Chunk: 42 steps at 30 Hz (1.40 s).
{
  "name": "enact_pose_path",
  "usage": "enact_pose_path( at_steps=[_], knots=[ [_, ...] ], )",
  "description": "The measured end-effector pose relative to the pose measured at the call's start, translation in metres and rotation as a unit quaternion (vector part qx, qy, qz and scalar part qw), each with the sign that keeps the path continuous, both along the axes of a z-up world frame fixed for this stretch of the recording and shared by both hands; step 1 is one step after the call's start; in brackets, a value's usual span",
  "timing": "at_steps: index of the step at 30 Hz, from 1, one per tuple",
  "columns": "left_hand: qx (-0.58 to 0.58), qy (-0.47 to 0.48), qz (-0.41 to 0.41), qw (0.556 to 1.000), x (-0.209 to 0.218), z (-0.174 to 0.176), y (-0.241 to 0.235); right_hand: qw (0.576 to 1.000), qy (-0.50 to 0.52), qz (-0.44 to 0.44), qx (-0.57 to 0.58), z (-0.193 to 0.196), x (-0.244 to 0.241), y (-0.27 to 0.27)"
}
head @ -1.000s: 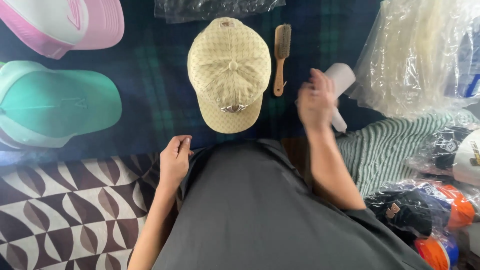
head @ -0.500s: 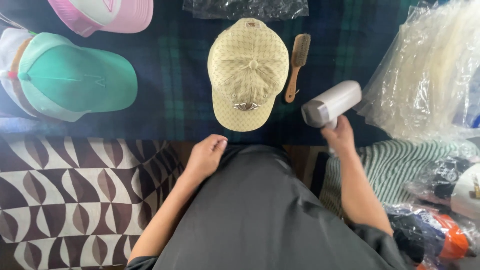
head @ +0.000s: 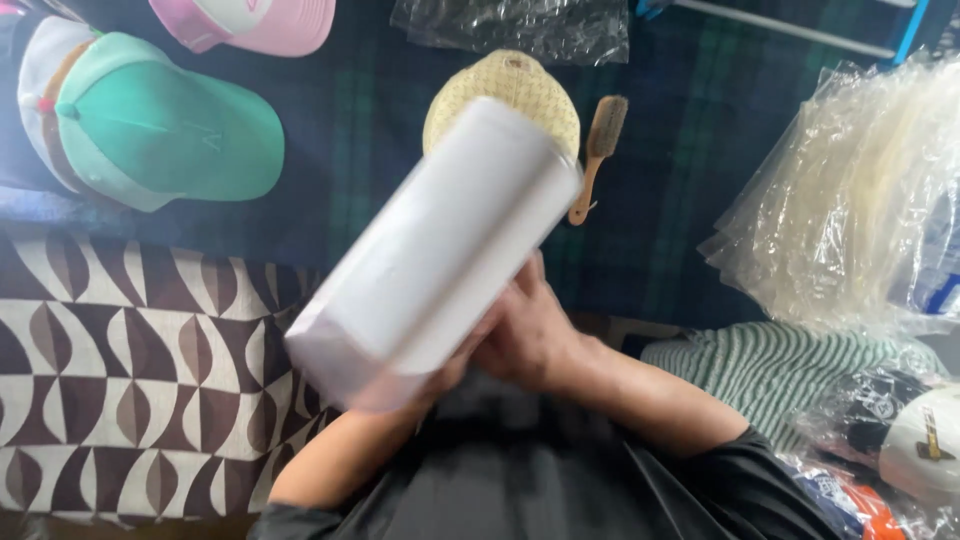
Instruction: The person cleans a beige baseball cap by brushing its surface with a wooden brush. They then use a white hair dryer to blow air onto the cap while holding it with their other hand.
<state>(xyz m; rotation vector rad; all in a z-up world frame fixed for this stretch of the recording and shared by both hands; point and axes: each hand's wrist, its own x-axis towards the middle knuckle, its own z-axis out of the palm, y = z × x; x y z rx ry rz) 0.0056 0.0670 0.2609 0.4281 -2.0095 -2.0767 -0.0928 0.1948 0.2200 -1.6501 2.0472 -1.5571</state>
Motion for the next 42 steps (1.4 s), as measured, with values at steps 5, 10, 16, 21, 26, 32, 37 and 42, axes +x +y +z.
enact_pose_path(
  at_steps=[5,10,16,21,26,32,37,42],
  knots=[
    [-0.041,-0.077,0.136,0.987,0.064,0.016,-0.098,0.999,-0.007,0.025,0.026,0.053,-0.005,-0.035],
    [0.032,-0.125,0.235,0.963,0.053,0.012,-0.172,0.982,-0.013,-0.163,0.098,-0.01,-0.068,0.002],
    [0.317,-0.104,0.093,0.938,-0.036,-0.099,-0.198,0.82,-0.474,-0.313,-0.065,-0.107,-0.102,0.0],
    [0.424,-0.165,0.264,0.851,-0.035,-0.256,-0.175,0.689,-0.677,-0.242,-0.091,-0.067,-0.098,-0.051],
    [0.535,-0.139,0.261,0.791,-0.079,-0.168,-0.149,0.618,-0.747,-0.24,-0.057,-0.096,-0.118,-0.05],
    [0.549,-0.13,0.233,0.792,-0.076,-0.159,-0.136,0.603,-0.772,-0.187,-0.07,-0.074,-0.111,-0.049],
    [0.539,-0.152,0.255,0.788,-0.081,-0.144,-0.135,0.626,-0.754,-0.187,-0.072,-0.066,-0.111,-0.05],
    [0.529,-0.16,0.253,0.794,-0.082,-0.156,-0.133,0.623,-0.755,-0.181,-0.095,-0.084,-0.108,-0.042]
  ],
)
